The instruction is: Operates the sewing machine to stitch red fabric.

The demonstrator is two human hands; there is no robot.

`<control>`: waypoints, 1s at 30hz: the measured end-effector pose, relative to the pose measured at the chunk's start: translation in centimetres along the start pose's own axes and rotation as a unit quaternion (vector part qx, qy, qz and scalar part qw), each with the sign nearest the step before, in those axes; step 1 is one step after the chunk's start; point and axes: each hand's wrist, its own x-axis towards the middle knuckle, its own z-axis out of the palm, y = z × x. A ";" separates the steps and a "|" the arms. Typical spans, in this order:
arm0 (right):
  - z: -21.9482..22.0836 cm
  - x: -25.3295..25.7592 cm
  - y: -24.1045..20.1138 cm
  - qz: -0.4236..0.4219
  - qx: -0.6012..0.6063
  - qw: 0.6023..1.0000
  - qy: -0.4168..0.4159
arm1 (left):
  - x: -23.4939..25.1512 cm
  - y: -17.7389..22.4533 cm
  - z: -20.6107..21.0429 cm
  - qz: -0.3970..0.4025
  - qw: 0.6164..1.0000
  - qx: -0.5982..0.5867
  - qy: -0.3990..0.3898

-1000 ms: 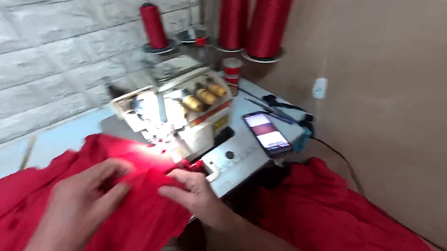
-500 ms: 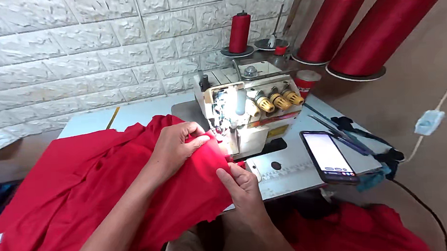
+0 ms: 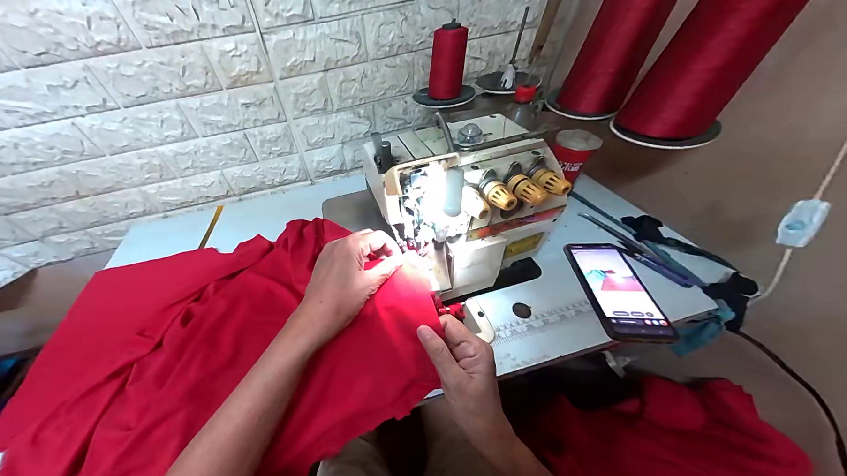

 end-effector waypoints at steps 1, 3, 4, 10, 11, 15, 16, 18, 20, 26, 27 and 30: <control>0.0 0.0 0.1 -0.004 -0.004 1.000 0.004 | 0.2 -0.7 0.4 0.014 1.000 0.007 0.008; -0.1 -0.1 0.4 -0.007 -0.020 1.000 0.008 | 0.4 -1.5 1.0 0.024 1.000 0.007 0.013; -0.1 -0.1 0.6 -0.004 -0.028 1.000 0.009 | 0.5 -1.7 1.2 0.025 1.000 0.008 0.007; -0.1 0.1 1.0 -0.007 -0.137 0.990 0.041 | 0.4 -2.4 1.4 0.034 0.999 0.031 0.005; -0.2 0.4 1.0 -0.014 -0.178 0.982 0.054 | 0.5 -2.4 1.5 0.030 0.999 0.035 0.006; -0.3 1.6 0.9 -0.049 -0.256 0.962 0.084 | 0.7 -2.4 1.6 0.028 0.999 0.039 0.016; -0.4 1.7 0.8 -0.053 -0.259 0.961 0.086 | 0.6 -2.5 1.6 0.029 0.999 0.037 0.018; -0.5 1.9 0.8 -0.065 -0.270 0.956 0.096 | 0.5 -2.6 1.7 0.032 0.999 0.032 0.022; -0.6 1.9 0.6 -0.075 -0.293 0.948 0.098 | 0.5 -2.8 1.7 0.034 0.999 0.029 0.025; -1.1 2.2 0.7 -0.150 -0.313 0.929 0.128 | 0.4 -3.3 1.7 0.040 0.999 0.011 0.024; -1.1 2.2 0.9 -0.155 -0.307 0.930 0.127 | 0.4 -3.3 1.7 0.039 0.999 0.005 0.023; -1.1 1.8 1.2 -0.161 -0.248 0.949 0.113 | 0.4 -3.4 1.7 0.039 0.999 0.004 0.022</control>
